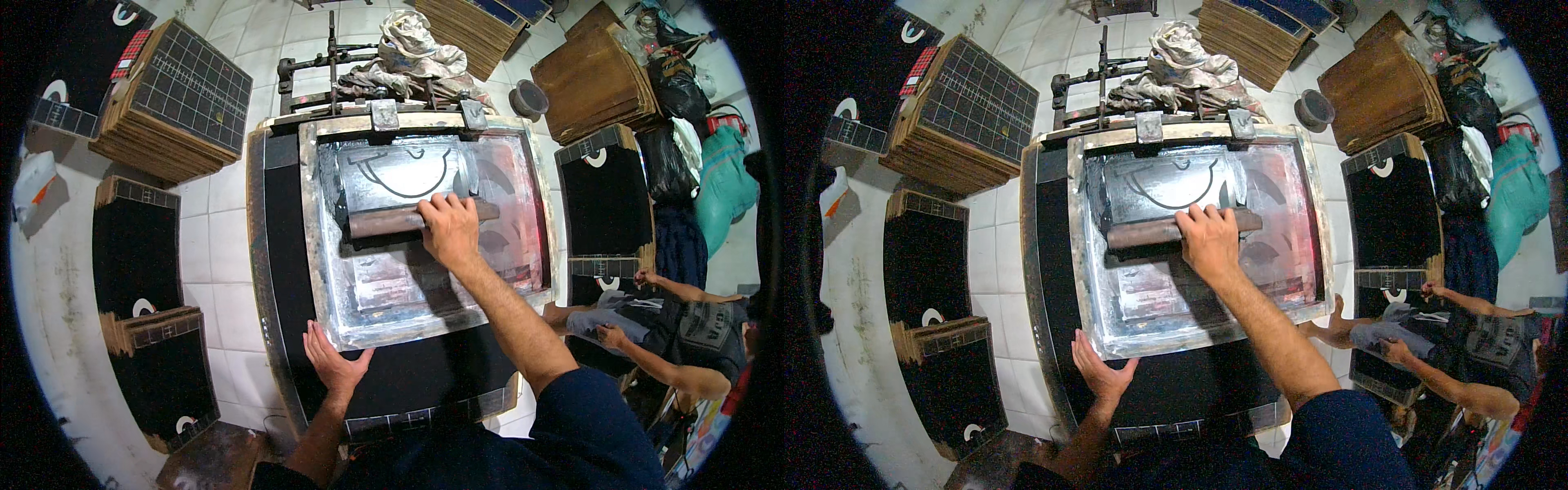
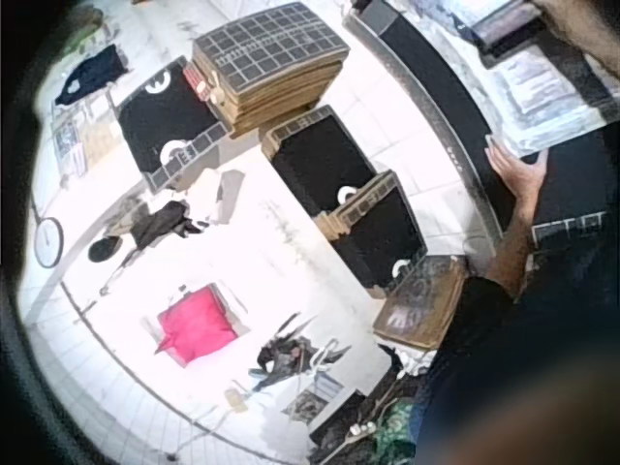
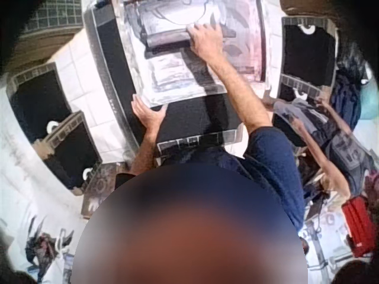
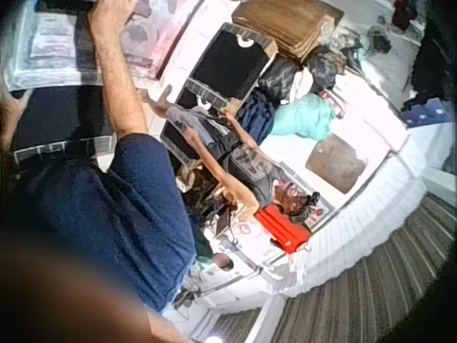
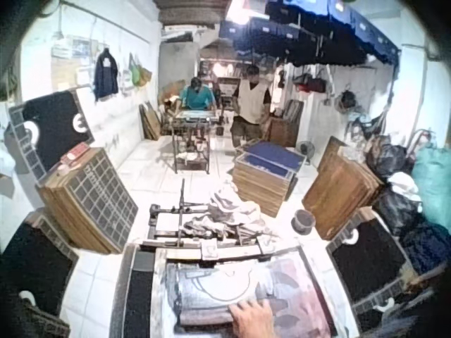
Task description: The person repeatedly places a screen printing frame over a black t-shirt, uses a squeegee to press ink through the mesh, and lifts the frame to reveal a printed design. This cycle is performed multiple times on different shirts.
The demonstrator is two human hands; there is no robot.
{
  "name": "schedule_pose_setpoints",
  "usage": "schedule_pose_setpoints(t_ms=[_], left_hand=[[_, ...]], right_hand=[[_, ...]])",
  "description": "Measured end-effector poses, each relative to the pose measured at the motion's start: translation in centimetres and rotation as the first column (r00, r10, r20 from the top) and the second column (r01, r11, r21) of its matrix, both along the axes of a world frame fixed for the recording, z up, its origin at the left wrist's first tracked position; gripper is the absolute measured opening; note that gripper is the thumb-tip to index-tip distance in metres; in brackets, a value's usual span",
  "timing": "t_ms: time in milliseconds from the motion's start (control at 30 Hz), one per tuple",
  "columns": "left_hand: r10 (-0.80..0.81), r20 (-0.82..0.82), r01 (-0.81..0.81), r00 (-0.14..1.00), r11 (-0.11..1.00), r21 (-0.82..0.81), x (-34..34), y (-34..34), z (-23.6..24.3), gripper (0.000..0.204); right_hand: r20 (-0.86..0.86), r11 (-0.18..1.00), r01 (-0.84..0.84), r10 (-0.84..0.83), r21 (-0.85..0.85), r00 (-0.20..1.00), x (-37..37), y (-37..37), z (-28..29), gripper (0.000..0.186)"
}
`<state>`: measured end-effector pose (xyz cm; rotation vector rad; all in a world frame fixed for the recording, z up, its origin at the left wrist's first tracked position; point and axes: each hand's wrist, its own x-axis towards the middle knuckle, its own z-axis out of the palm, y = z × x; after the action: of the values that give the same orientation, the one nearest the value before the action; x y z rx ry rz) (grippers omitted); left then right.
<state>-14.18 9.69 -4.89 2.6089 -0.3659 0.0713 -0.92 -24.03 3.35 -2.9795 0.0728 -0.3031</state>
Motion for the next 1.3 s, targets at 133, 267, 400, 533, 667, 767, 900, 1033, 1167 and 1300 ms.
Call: schedule_pose_setpoints(t_ms=[133, 267, 400, 533, 667, 767, 900, 1033, 1167, 1300], left_hand=[[0.004, 0.021, -0.004, 1.0, 1.0, -0.021, 0.2, -0.3, 0.7, 0.131], [0.051, -0.054, -0.063, 0.997, 0.969, -0.239, 0.5, -0.8, 1.5, 0.129], [0.094, -0.084, -0.115, 0.992, 0.946, -0.304, 0.3, -1.2, 2.1, 0.12], [0.105, -0.162, -0.18, 0.981, 0.796, -0.578, -0.5, -1.1, 2.5, 0.118], [0.083, -0.239, -0.231, 0.967, 0.675, -0.701, -0.7, -1.2, 2.3, 0.121], [0.05, -0.224, -0.197, 0.973, 0.678, -0.708, -0.3, -1.4, 2.2, 0.12], [0.051, -0.23, -0.197, 0.972, 0.713, -0.673, -0.3, -1.4, 2.4, 0.119], [0.059, -0.303, -0.241, 0.951, 0.753, -0.612, -0.3, -1.3, 2.9, 0.123], [0.153, -0.341, -0.29, 0.927, 0.87, -0.398, -0.1, -1.3, 3.4, 0.126], [0.174, -0.363, -0.334, 0.915, 0.831, -0.445, -0.1, -1.5, 3.8, 0.127]], right_hand=[[0.101, 1.0, -0.005, 0.004, 0.008, 0.995, -1.6, 0.5, -0.8, 0.031], [0.002, 1.0, -0.012, 0.012, -0.002, 1.0, -1.0, -0.1, -0.7, 0.03], [0.139, 0.999, -0.028, 0.023, 0.031, 0.99, -0.8, -0.5, -0.5, 0.039], [0.127, 0.999, 0.051, -0.049, -0.015, 0.991, -0.2, -0.6, 0.6, 0.037], [-0.001, 0.999, 0.0, 0.0, 0.043, 1.0, 2.9, -1.9, 3.2, 0.037], [-0.021, 0.999, -0.023, 0.024, 0.047, 1.0, 3.3, -2.3, 4.2, 0.04], [-0.12, 0.995, -0.055, 0.065, 0.083, 0.991, 1.8, -1.9, 3.4, 0.039], [-0.122, 0.994, -0.067, 0.078, 0.087, 0.989, 3.2, -2.4, 2.1, 0.041], [-0.059, 0.997, -0.072, 0.074, 0.036, 0.996, 9.9, -4.4, 1.5, 0.043], [-0.051, 0.999, -0.036, 0.036, 0.016, 0.998, 16.6, -6.0, 1.3, 0.049]])
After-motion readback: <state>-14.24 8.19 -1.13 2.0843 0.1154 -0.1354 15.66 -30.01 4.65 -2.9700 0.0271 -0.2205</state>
